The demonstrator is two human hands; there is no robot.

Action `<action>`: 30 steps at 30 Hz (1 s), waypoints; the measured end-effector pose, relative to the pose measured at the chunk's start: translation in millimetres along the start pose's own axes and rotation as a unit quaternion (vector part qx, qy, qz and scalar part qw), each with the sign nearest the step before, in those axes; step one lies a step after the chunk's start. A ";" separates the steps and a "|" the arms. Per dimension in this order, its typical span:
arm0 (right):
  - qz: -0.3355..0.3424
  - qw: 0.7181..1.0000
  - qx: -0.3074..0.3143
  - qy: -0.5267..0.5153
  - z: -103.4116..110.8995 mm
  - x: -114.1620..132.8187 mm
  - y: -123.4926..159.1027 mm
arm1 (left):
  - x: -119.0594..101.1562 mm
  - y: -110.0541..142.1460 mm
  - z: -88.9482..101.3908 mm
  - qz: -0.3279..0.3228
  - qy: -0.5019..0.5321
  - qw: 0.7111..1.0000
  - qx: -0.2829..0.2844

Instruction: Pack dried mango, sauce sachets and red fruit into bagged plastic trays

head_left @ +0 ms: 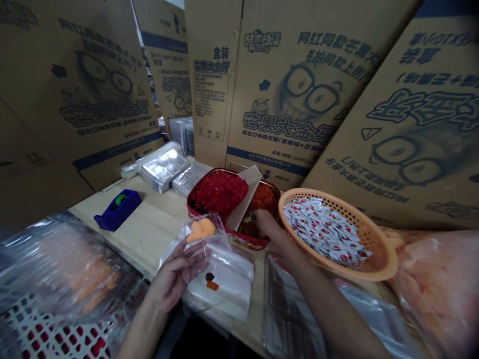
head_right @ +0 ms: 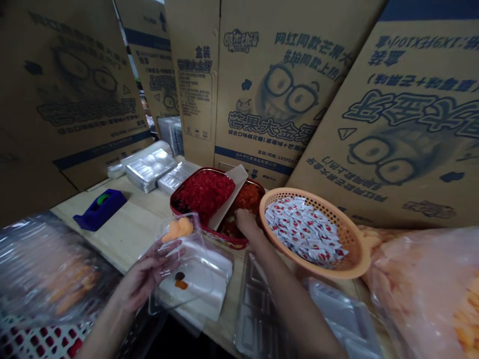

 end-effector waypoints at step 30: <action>0.141 0.981 0.097 -0.093 18.4 106.3 72.8 | -7.3 -46.6 -23.6 -0.061 0.027 0.996 0.063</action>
Point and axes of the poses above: each hand's wrist, its own y-axis away from the middle knuckle, its own z-axis out of the back of the hand, x = y × z, the point moved 1 cm from there along -y, towards the middle knuckle, and after that the axes turned 12 degrees about -x, right-handed, at the moved point
